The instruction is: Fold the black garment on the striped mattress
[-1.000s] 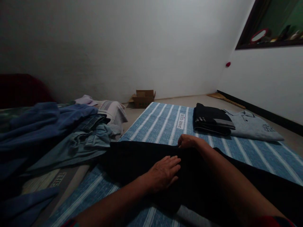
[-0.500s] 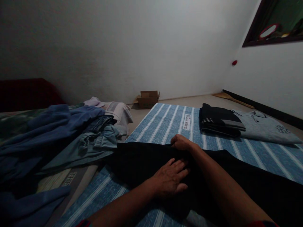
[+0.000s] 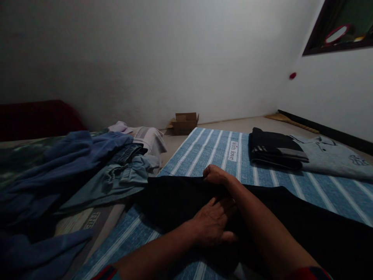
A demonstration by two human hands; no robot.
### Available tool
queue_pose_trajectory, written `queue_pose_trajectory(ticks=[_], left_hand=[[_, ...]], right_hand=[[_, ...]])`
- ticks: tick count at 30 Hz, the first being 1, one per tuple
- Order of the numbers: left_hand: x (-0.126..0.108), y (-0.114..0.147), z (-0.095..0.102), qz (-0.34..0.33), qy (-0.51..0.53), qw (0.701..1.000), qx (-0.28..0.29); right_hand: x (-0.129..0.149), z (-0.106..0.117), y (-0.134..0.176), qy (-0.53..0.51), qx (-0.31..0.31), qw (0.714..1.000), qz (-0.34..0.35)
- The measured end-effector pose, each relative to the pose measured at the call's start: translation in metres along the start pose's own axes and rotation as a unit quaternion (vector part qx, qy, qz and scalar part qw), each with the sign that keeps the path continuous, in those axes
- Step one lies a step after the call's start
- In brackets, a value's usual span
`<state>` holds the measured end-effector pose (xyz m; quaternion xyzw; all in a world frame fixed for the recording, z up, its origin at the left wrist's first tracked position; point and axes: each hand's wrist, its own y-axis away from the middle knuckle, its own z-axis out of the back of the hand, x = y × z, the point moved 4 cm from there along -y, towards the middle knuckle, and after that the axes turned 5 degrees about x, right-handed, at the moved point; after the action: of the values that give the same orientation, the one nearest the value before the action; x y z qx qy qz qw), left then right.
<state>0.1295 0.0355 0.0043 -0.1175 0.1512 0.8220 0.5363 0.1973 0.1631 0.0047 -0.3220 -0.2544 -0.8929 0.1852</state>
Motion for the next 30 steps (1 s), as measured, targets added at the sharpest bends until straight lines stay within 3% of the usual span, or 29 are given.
queue_pose_trajectory(ticks=[4,8,12,17,22,25,28,30], left_hand=[[-0.001,0.002,0.001,0.004,0.022,1.0,0.001],[-0.006,0.004,0.007,-0.009,-0.002,0.999,-0.042],[-0.009,0.007,0.012,-0.009,-0.023,0.997,-0.078],[-0.005,0.002,0.01,-0.006,-0.018,0.997,-0.074],[0.01,-0.006,-0.006,0.028,-0.036,0.999,-0.008],[0.015,-0.009,-0.014,0.042,-0.04,0.998,0.021],[0.017,-0.011,-0.015,0.047,-0.045,0.997,0.042],[0.017,-0.012,-0.013,0.047,-0.05,0.997,0.046]], right_hand=[[0.0,-0.002,-0.004,0.013,0.01,1.0,-0.007],[0.018,-0.008,-0.018,0.052,0.017,0.998,0.0],[0.034,-0.015,-0.033,0.083,-0.02,0.996,0.011],[0.025,-0.01,-0.033,0.092,-0.023,0.995,-0.005],[-0.014,0.016,-0.004,0.098,0.028,0.993,-0.057],[-0.046,0.035,0.027,0.101,0.026,0.989,-0.101],[-0.067,0.048,0.06,0.107,-0.026,0.986,-0.126],[-0.069,0.05,0.082,0.12,-0.097,0.979,-0.134]])
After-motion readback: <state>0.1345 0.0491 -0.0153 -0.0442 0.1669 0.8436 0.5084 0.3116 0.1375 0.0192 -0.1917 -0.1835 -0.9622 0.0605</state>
